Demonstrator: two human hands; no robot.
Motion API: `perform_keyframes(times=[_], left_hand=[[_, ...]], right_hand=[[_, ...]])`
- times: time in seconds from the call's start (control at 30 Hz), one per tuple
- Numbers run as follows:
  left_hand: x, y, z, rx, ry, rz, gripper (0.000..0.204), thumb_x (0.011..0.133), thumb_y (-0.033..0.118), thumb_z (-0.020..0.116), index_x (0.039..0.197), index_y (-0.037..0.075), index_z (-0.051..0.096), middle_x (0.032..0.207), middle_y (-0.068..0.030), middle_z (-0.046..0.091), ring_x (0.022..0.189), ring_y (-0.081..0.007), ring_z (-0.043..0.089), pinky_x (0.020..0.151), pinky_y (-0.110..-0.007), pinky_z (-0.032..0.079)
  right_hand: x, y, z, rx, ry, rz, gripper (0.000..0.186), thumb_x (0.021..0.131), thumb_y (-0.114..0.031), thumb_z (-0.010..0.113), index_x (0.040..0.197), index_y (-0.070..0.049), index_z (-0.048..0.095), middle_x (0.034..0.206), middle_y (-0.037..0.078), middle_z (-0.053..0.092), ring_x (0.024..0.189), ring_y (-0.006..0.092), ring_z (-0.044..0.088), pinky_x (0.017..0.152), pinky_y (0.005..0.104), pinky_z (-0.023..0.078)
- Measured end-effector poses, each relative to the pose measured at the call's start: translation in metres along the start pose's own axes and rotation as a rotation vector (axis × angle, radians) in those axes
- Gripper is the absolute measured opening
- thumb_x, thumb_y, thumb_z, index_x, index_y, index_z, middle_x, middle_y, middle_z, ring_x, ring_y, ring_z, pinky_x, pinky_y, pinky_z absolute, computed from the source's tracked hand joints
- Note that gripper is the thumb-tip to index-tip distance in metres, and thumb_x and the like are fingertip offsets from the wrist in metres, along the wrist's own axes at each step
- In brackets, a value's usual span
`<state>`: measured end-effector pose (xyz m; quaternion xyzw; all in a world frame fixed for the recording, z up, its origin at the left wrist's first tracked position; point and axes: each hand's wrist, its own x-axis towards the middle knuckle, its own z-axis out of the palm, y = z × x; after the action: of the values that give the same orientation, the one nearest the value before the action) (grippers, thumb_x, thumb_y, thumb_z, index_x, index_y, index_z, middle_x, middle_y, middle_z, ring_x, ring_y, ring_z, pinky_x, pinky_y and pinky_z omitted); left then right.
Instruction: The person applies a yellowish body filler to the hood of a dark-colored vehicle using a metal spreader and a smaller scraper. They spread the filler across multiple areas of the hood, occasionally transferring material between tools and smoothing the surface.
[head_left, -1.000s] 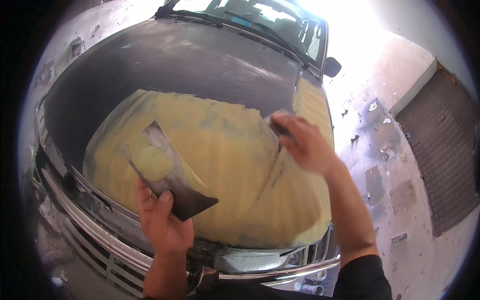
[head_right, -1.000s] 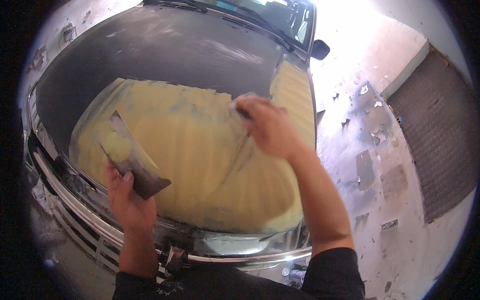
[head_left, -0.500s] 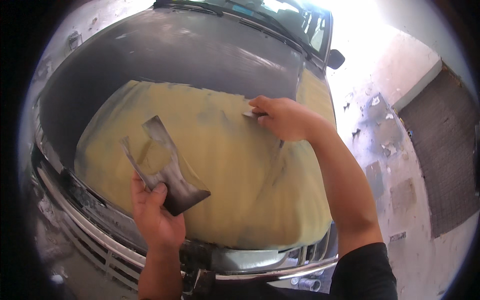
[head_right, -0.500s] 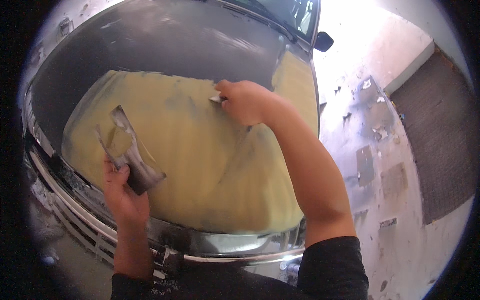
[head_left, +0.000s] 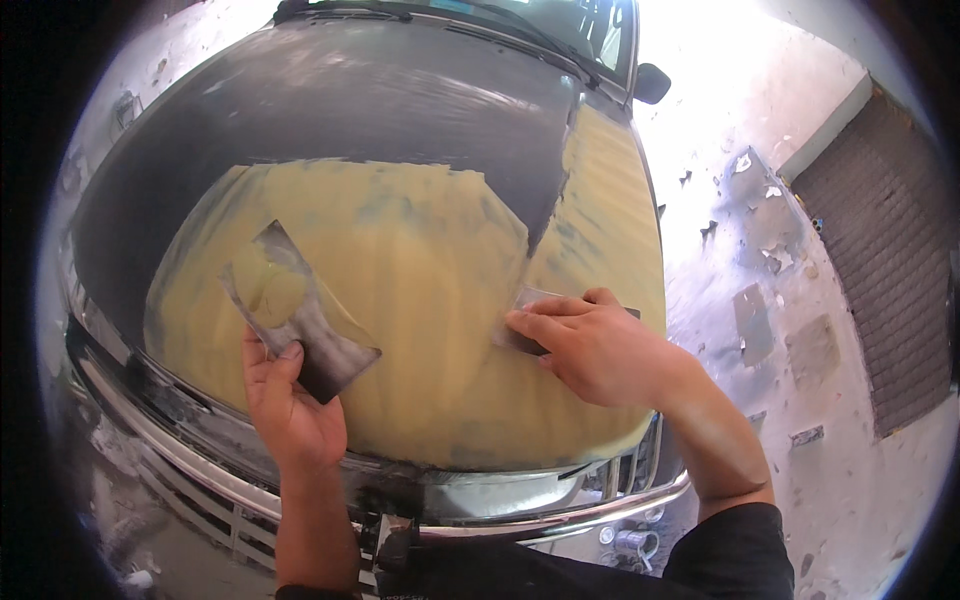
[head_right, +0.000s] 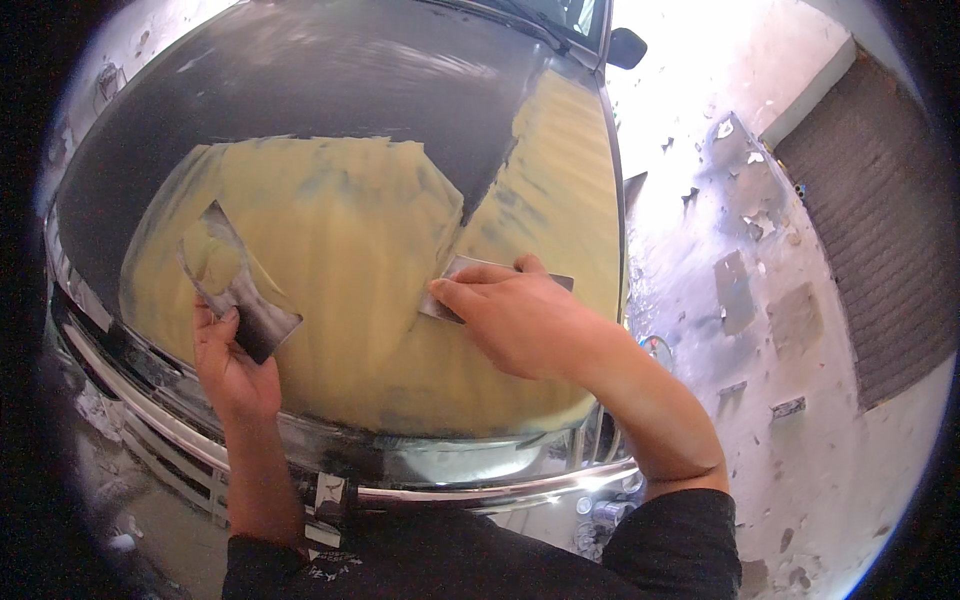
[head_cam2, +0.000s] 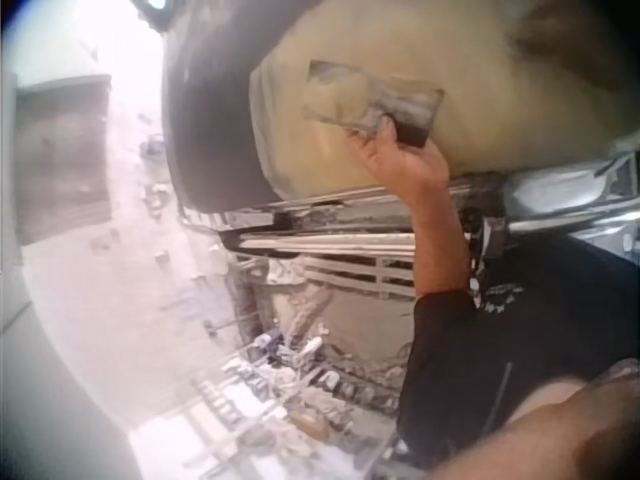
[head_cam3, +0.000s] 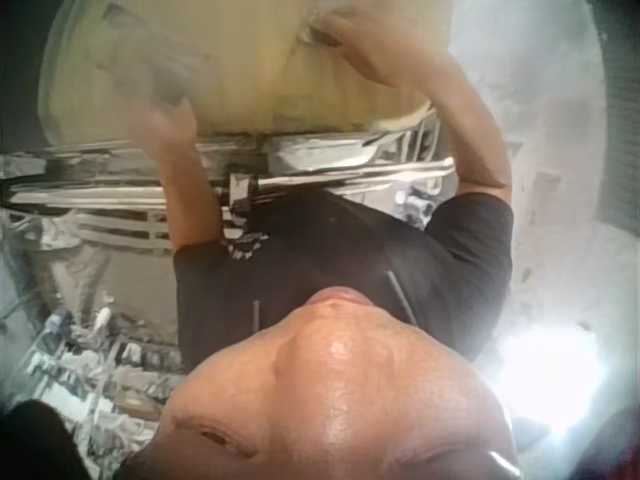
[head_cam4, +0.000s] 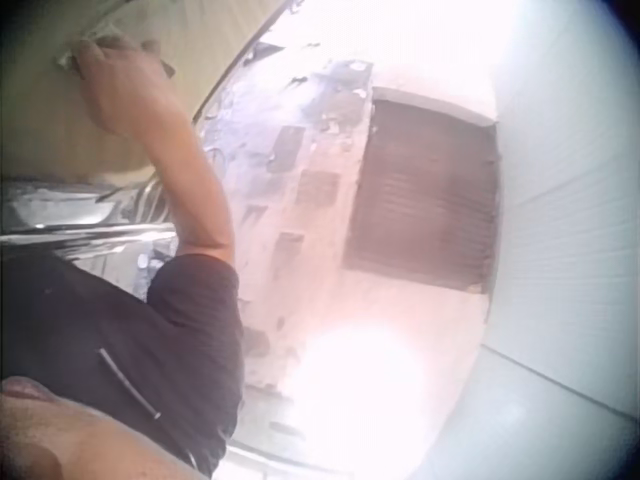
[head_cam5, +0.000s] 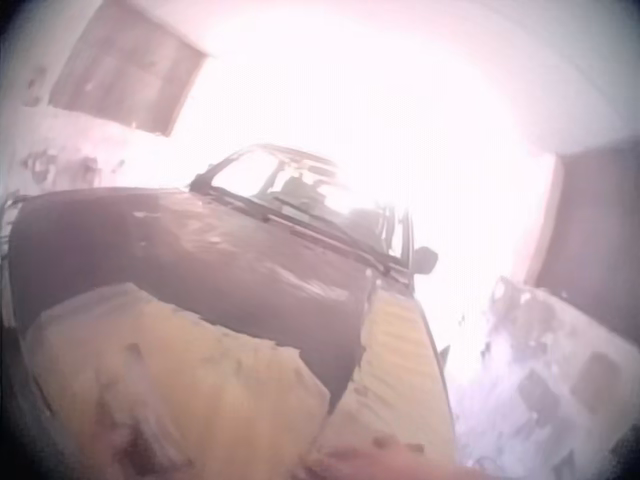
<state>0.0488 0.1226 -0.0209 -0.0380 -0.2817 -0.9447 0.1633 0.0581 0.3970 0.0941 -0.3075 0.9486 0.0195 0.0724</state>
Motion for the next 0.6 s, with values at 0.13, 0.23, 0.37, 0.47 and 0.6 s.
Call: perform_keyframes(times=[0.13, 0.23, 0.37, 0.47, 0.6], left_hand=[[0.001, -0.001, -0.001, 0.009, -0.016, -0.005, 0.052, 0.083, -0.007, 0.045, 0.135, -0.002, 0.037, 0.130, -0.0144, 0.051, 0.121, -0.0247, 0.049, 0.106, -0.041, 0.036], [0.002, 0.000, -0.001, 0.037, -0.020, -0.002, 0.052, 0.083, -0.007, 0.045, 0.135, -0.001, 0.038, 0.129, -0.0140, 0.051, 0.121, -0.0247, 0.049, 0.106, -0.041, 0.037], [0.002, 0.003, -0.001, 0.026, -0.018, -0.011, 0.052, 0.083, -0.007, 0.045, 0.135, -0.001, 0.038, 0.129, -0.0137, 0.052, 0.120, -0.0243, 0.050, 0.105, -0.041, 0.038], [0.002, 0.000, -0.001, 0.006, -0.041, -0.028, 0.052, 0.083, -0.007, 0.045, 0.135, -0.001, 0.038, 0.128, -0.0135, 0.052, 0.119, -0.0242, 0.050, 0.104, -0.041, 0.038], [0.001, 0.000, 0.002, 0.006, -0.039, -0.033, 0.052, 0.084, -0.007, 0.045, 0.134, -0.001, 0.039, 0.128, -0.0133, 0.052, 0.118, -0.0243, 0.051, 0.103, -0.041, 0.039]], right_hand=[[-0.010, 0.001, 0.001, -0.020, -0.014, -0.021, 0.046, 0.085, -0.007, 0.051, 0.131, -0.005, 0.046, 0.123, 0.011, 0.059, 0.124, 0.0234, 0.049, 0.090, 0.0431, 0.038], [-0.016, -0.002, -0.013, -0.031, -0.123, 0.031, 0.047, 0.085, -0.008, 0.052, 0.132, -0.006, 0.045, 0.124, 0.011, 0.059, 0.123, 0.0242, 0.049, 0.090, 0.0433, 0.038], [-0.019, 0.010, -0.021, 0.004, 0.010, 0.050, 0.047, 0.086, -0.010, 0.056, 0.132, -0.008, 0.047, 0.126, 0.012, 0.057, 0.120, 0.0259, 0.051, 0.099, 0.0405, 0.034], [0.001, 0.024, -0.015, 0.071, 0.199, 0.062, 0.047, 0.085, -0.009, 0.058, 0.131, -0.009, 0.047, 0.126, 0.012, 0.057, 0.120, 0.0270, 0.051, 0.101, 0.0418, 0.034], [0.010, 0.031, -0.007, 0.130, 0.104, 0.054, 0.047, 0.084, -0.008, 0.058, 0.130, -0.009, 0.048, 0.125, 0.013, 0.057, 0.120, 0.0275, 0.050, 0.099, 0.0415, 0.035]])
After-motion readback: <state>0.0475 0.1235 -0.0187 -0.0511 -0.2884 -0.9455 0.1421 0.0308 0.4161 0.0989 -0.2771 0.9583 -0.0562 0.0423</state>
